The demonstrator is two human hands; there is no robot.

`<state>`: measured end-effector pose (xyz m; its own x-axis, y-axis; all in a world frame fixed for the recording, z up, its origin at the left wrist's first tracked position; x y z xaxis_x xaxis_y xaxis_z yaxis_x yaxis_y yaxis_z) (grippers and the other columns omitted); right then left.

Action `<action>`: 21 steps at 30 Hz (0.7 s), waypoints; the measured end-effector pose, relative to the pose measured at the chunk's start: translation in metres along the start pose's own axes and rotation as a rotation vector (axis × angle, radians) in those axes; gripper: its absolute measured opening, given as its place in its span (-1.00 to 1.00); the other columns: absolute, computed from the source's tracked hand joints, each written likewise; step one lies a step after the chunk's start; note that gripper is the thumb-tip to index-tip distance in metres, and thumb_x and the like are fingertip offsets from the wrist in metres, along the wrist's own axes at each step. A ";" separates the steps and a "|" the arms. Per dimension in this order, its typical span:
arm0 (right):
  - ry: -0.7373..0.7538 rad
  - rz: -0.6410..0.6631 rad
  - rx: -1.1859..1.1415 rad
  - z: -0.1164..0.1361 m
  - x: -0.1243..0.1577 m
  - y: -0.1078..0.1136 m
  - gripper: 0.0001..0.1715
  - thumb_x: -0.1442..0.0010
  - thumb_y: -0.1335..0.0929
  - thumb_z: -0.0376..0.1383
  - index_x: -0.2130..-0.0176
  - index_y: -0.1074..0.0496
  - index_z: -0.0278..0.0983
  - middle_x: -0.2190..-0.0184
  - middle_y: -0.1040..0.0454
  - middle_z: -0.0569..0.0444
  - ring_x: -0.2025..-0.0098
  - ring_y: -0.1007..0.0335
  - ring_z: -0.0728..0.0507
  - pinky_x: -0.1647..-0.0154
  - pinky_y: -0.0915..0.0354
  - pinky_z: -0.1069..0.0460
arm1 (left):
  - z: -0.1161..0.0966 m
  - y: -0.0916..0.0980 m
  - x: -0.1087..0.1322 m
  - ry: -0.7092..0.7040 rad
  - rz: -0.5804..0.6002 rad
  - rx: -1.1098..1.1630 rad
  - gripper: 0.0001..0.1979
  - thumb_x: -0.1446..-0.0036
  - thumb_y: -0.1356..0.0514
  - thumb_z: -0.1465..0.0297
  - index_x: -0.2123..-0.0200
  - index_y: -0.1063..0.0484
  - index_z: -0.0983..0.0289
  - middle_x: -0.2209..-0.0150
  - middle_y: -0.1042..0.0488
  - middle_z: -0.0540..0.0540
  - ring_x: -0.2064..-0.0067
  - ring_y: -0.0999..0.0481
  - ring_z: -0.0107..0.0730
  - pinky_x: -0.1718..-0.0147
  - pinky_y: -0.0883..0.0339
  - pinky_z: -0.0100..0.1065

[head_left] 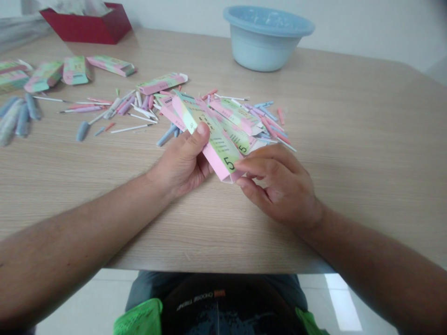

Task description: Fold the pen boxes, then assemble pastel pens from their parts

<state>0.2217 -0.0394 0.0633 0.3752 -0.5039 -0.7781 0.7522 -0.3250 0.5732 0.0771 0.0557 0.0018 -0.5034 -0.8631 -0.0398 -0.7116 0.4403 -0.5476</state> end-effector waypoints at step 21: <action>0.021 0.050 -0.015 0.001 0.001 -0.003 -0.86 -0.49 -0.47 -0.35 -0.03 -0.60 -0.18 0.11 -0.70 0.00 0.04 -0.67 -0.18 -0.06 -0.62 -0.12 | -0.002 -0.012 0.006 -0.013 0.031 -0.019 -0.07 -0.24 -0.56 -0.02 -0.53 -0.35 0.17 -0.19 -0.74 0.27 -0.40 -0.58 0.38 -0.29 -0.63 0.17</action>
<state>0.2192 -0.0397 0.0615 0.4238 -0.5020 -0.7539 0.7402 -0.2878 0.6077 0.0818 0.0461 0.0098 -0.5195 -0.8518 -0.0673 -0.7049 0.4717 -0.5297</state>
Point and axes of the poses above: each hand's wrist, its own x-axis away from the middle knuckle, its own y-axis out of the back of the hand, z = x × y, the point moved 8 cm from there along -x, towards the middle knuckle
